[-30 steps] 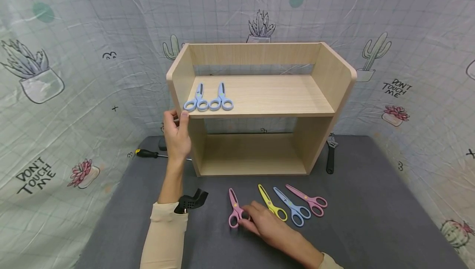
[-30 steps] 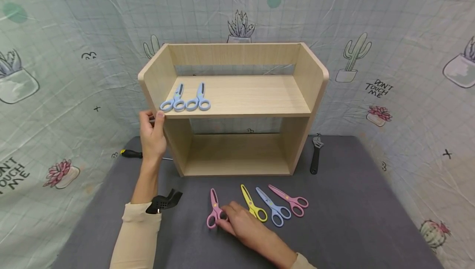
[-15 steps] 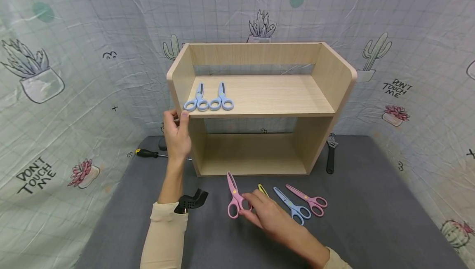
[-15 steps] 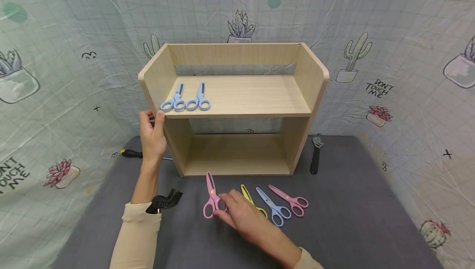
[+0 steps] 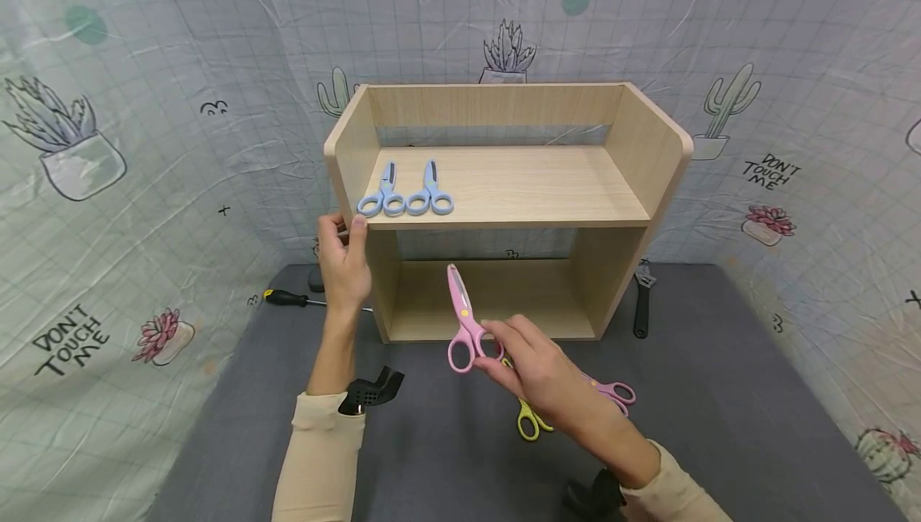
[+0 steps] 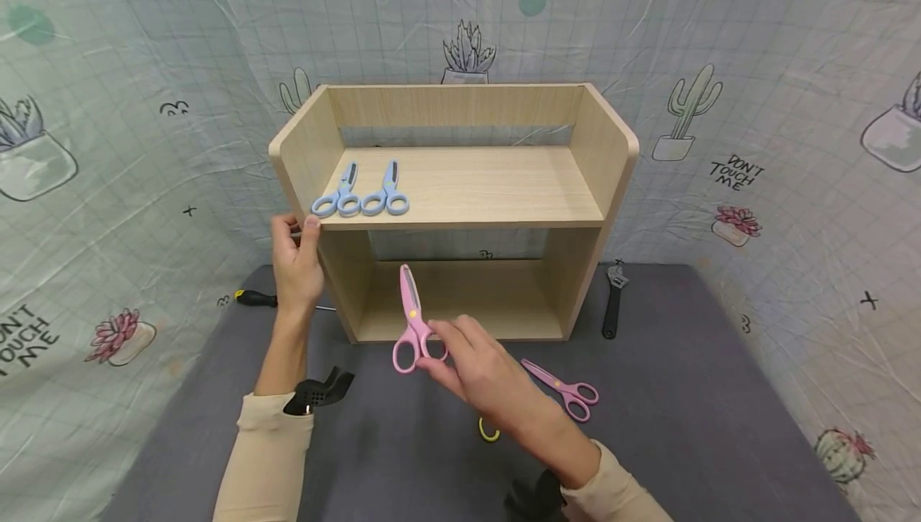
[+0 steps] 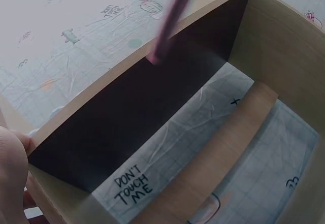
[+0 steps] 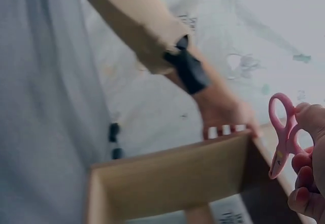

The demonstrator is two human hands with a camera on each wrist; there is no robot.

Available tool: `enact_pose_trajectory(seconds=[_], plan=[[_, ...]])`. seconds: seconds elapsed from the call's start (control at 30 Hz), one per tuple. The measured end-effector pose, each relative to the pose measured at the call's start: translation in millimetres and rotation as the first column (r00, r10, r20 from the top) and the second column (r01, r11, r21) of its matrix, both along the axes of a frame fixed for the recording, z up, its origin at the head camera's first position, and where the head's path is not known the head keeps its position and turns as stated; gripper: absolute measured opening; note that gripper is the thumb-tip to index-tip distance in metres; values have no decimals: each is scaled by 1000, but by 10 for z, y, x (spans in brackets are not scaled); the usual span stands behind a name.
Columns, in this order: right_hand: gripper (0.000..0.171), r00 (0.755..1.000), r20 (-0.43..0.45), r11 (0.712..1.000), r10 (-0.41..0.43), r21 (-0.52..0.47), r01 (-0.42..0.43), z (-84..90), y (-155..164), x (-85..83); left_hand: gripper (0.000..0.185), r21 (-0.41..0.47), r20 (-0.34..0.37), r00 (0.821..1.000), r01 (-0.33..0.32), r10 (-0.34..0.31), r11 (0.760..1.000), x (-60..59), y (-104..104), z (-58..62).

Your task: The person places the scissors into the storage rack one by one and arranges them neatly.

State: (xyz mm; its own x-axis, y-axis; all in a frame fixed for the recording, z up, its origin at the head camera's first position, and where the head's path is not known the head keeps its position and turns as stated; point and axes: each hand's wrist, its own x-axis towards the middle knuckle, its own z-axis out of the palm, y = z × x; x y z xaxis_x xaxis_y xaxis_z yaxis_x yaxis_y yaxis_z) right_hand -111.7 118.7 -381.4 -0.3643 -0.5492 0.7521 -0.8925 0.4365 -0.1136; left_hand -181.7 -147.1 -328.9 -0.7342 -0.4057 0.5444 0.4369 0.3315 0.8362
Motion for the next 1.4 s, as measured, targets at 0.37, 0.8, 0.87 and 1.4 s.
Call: enact_pose_trajectory(seconds=[0.37, 0.8, 0.87, 1.4], plan=[[52, 999, -9, 998, -50, -43, 50, 566, 73, -260, 34, 11, -2, 1000, 1, -1, 1000, 9, 12, 7], [41, 990, 40, 990, -136, -24, 137, 814, -2, -847, 35, 14, 4, 1000, -11, 11, 1000, -209, -109, -208], [40, 986, 65, 988, -155, -9, 156, 851, -22, -921, 35, 10, -2, 1000, -13, 13, 1000, -236, -129, -238], [43, 892, 260, 920, -369, 238, 311, 1067, -141, -1317, 34, 5, 4, 1000, -5, 5, 1000, -119, -66, -115]])
